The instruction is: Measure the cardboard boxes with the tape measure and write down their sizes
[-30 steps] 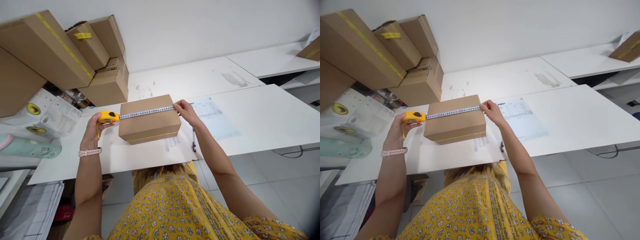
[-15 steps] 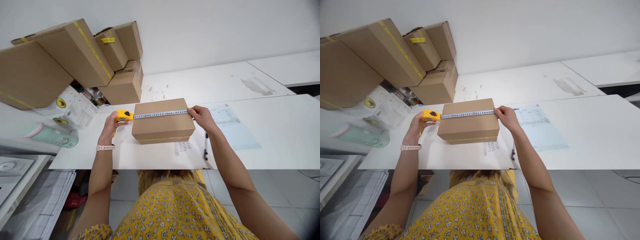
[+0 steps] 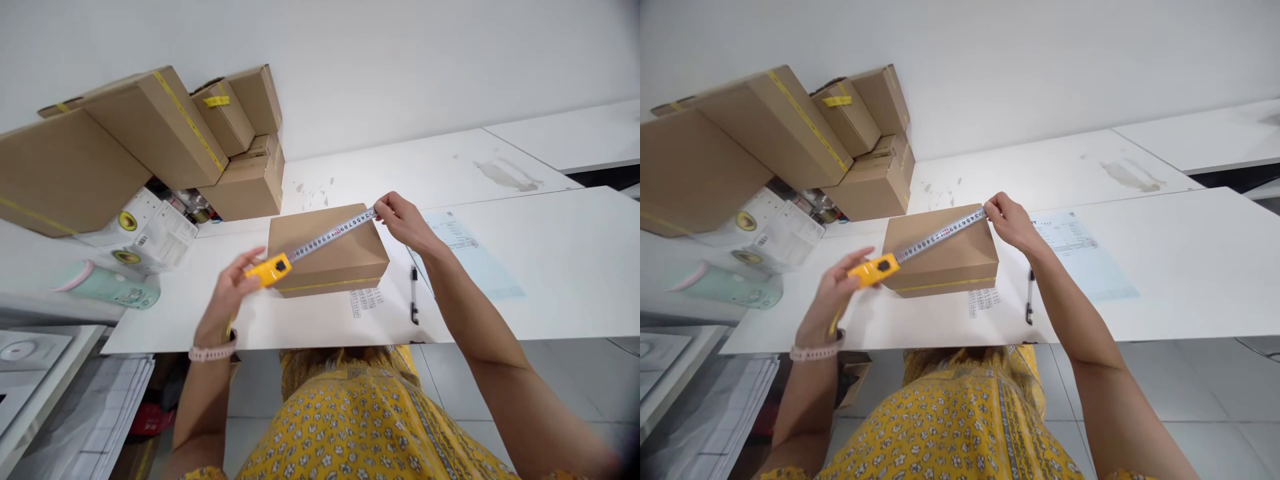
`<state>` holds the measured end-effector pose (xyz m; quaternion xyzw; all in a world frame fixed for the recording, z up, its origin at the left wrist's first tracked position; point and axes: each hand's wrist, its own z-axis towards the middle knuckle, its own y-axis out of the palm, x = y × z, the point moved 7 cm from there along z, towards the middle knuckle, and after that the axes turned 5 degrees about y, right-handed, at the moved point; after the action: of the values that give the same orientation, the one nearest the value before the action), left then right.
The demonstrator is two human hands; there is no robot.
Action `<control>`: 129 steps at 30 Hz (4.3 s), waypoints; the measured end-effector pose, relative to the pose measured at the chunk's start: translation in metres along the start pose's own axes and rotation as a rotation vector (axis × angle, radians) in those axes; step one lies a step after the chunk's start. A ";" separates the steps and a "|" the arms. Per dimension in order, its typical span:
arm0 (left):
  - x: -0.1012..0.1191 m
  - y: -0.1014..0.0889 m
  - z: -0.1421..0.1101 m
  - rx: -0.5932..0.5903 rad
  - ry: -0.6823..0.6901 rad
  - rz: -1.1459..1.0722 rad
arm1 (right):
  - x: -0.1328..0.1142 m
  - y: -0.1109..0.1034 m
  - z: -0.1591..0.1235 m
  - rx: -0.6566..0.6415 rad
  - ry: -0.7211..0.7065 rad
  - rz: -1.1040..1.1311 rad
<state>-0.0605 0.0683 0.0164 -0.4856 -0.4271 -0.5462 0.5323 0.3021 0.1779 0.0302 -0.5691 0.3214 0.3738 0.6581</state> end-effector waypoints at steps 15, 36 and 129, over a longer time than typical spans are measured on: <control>-0.018 0.173 -0.032 -0.274 -0.328 -0.675 | -0.044 0.094 0.086 -0.343 -0.149 -0.451; -0.027 0.185 -0.069 -0.322 -0.361 -0.663 | -0.029 0.080 0.056 -0.342 -0.205 0.009; -0.044 0.120 -0.093 -0.328 -0.143 0.038 | -0.010 0.034 -0.134 0.195 -0.479 -0.242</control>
<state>0.0505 -0.0237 -0.0478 -0.6117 -0.3598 -0.5625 0.4243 0.2684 0.0465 0.0020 -0.4329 0.1207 0.3837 0.8067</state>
